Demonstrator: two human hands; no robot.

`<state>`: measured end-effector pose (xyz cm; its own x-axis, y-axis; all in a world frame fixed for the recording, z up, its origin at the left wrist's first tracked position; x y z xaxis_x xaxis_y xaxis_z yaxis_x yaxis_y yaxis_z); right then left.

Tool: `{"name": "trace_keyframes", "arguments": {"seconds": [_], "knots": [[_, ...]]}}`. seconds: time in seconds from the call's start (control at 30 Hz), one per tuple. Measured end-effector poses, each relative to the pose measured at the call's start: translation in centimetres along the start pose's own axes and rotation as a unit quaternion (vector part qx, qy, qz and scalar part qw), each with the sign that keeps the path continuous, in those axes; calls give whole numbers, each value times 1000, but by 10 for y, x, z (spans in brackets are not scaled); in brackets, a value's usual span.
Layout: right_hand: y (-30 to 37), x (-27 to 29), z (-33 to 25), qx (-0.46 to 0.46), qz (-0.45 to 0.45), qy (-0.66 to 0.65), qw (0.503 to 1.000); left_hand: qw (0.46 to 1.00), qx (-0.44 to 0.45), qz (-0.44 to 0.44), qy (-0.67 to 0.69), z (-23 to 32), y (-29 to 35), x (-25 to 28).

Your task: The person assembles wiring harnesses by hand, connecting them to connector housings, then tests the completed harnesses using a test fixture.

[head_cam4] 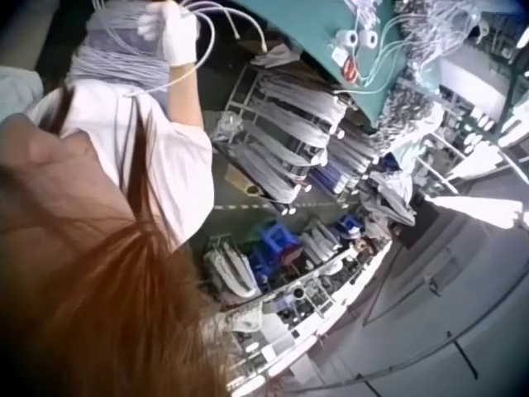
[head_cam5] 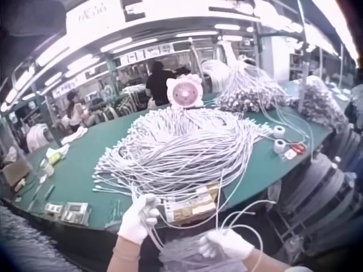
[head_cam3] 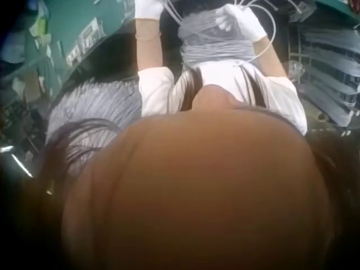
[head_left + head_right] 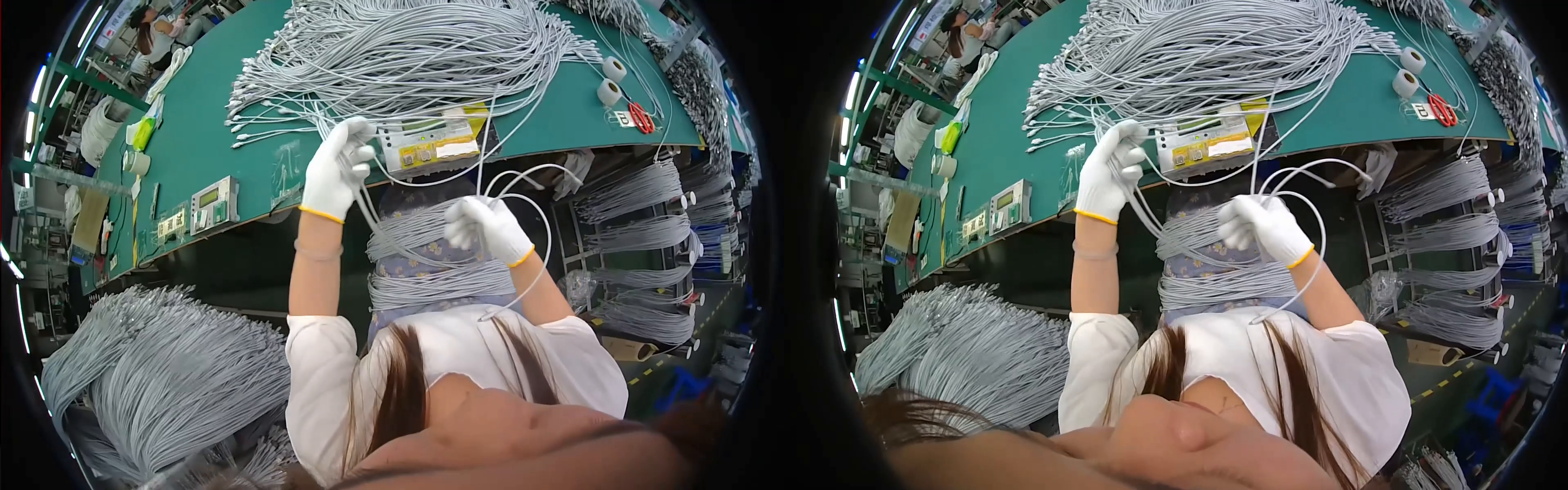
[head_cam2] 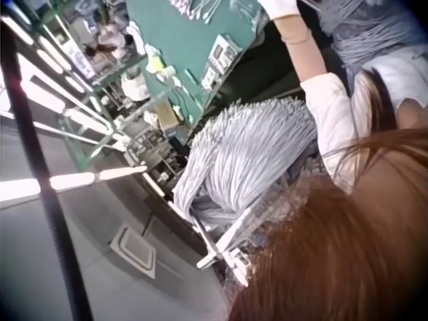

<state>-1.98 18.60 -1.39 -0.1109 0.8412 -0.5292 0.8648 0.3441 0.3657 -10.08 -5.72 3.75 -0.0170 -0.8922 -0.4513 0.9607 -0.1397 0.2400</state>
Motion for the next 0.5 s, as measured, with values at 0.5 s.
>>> {"name": "trace_keyframes", "arguments": {"seconds": [0.5], "knots": [[87, 176, -145, 348, -190, -552, 734, 937, -311, 60, 144, 71, 142, 56]]}}
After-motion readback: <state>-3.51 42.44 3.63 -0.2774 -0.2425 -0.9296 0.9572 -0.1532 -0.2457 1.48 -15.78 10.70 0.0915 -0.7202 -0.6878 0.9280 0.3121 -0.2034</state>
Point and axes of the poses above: each hand's wrist, its own y-axis away from the middle knuckle, its own x-axis out of the back of the hand, z = x × y, the point moved 4 cm from there along -y, towards the middle knuckle, and after that the axes turned 15 degrees about -y, right-handed, at the moved point
